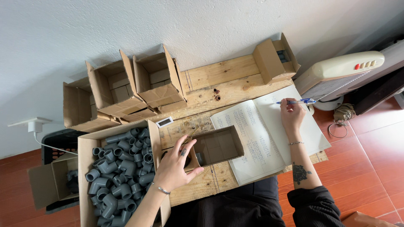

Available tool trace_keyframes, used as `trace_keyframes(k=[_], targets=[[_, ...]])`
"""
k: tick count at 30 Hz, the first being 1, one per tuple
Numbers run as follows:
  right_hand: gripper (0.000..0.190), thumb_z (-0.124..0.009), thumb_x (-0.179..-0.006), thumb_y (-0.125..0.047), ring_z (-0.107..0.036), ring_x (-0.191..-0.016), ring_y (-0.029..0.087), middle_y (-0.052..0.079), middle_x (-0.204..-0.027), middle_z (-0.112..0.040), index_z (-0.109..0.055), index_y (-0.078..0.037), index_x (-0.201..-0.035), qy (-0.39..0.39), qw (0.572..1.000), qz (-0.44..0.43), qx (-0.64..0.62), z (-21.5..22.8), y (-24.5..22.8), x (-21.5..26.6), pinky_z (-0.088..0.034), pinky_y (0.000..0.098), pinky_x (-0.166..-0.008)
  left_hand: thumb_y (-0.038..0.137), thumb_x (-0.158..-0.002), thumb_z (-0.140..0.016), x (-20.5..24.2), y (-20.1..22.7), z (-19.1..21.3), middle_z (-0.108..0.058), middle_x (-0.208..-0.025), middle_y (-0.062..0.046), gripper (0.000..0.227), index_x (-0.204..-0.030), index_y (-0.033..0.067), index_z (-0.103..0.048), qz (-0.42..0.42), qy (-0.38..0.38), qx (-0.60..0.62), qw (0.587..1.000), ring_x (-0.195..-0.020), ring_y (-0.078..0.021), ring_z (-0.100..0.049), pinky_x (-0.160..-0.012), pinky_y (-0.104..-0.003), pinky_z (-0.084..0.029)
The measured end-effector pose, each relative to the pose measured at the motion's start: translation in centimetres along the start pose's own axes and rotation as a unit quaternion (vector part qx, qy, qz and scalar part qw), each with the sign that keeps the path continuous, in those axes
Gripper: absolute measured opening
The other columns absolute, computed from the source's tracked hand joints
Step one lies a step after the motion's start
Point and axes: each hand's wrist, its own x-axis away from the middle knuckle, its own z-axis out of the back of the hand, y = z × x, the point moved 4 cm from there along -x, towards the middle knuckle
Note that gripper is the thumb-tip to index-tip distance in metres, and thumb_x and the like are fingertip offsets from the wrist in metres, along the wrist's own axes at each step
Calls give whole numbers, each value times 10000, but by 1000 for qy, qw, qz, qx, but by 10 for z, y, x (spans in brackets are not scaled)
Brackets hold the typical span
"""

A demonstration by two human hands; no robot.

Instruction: The person repeatedly picks gray plastic pipe fittings from a large box, measures them with a tape measure, and records the measurements in a notebook. The person also places some fittings into a smaller box and moves a cardboard box on the table.

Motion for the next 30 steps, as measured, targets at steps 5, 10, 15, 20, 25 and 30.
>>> trace_keyframes(k=[5, 10, 15, 20, 25, 30], targets=[[152, -631, -1027, -202, -589, -684, 92, -3, -745, -681, -741, -123, -957, 8, 1000, -2, -20, 1, 0, 0, -525, 269, -647, 618, -845, -728, 0, 0, 0, -305, -1609, -94, 878, -1529, 172, -407, -5, 10, -1, 1000, -1020, -312, -681, -788, -457, -598], [114, -619, -1061, -97, -595, -685, 103, 63, -905, -725, -727, -69, -1085, -1, 995, 25, -95, 11, -13, 0, -489, 231, -564, 616, -842, -729, 0, -1, 0, -298, -1615, -94, 880, -1533, 179, -403, 1, 7, 0, 1000, -1024, -329, -682, -793, -465, -593], [203, -665, -1026, -39, -674, -999, 336, 155, -1169, -665, -725, -80, -1217, -44, 939, 311, 144, 30, -28, 6, -558, 466, -761, 614, -845, -728, 1, -1, -2, -298, -1608, -84, 877, -1537, 185, -401, 2, 0, -11, 1000, -1036, -314, -663, -802, -463, -587], [450, -644, -894, 99, -664, -1054, 277, 92, -1250, -656, -689, -115, -1287, -92, 892, 357, 261, 24, -5, 6, -568, 437, -853, 619, -836, -733, 0, 0, 0, -299, -1617, -72, 880, -1532, 191, -406, 7, 1, -5, 1000, -959, -321, -686, -751, -460, -592], [506, -564, -865, 87, -676, -1010, 259, 49, -1256, -656, -704, -177, -1273, -96, 886, 342, 297, 28, -17, 9, -576, 415, -769, 622, -839, -733, 0, 0, -1, -291, -1622, -85, 884, -1532, 189, -397, 6, 1, -6, 1000, -996, -328, -685, -763, -464, -601], [237, -632, -1005, -78, -701, -940, 244, 39, -1213, -684, -720, -141, -1215, -75, 904, 319, 275, 31, -25, 11, -553, 392, -607, 618, -835, -742, 1, 0, 0, -311, -1611, -89, 880, -1529, 190, -410, 1, 11, -8, 1000, -980, -336, -692, -772, -471, -588]])
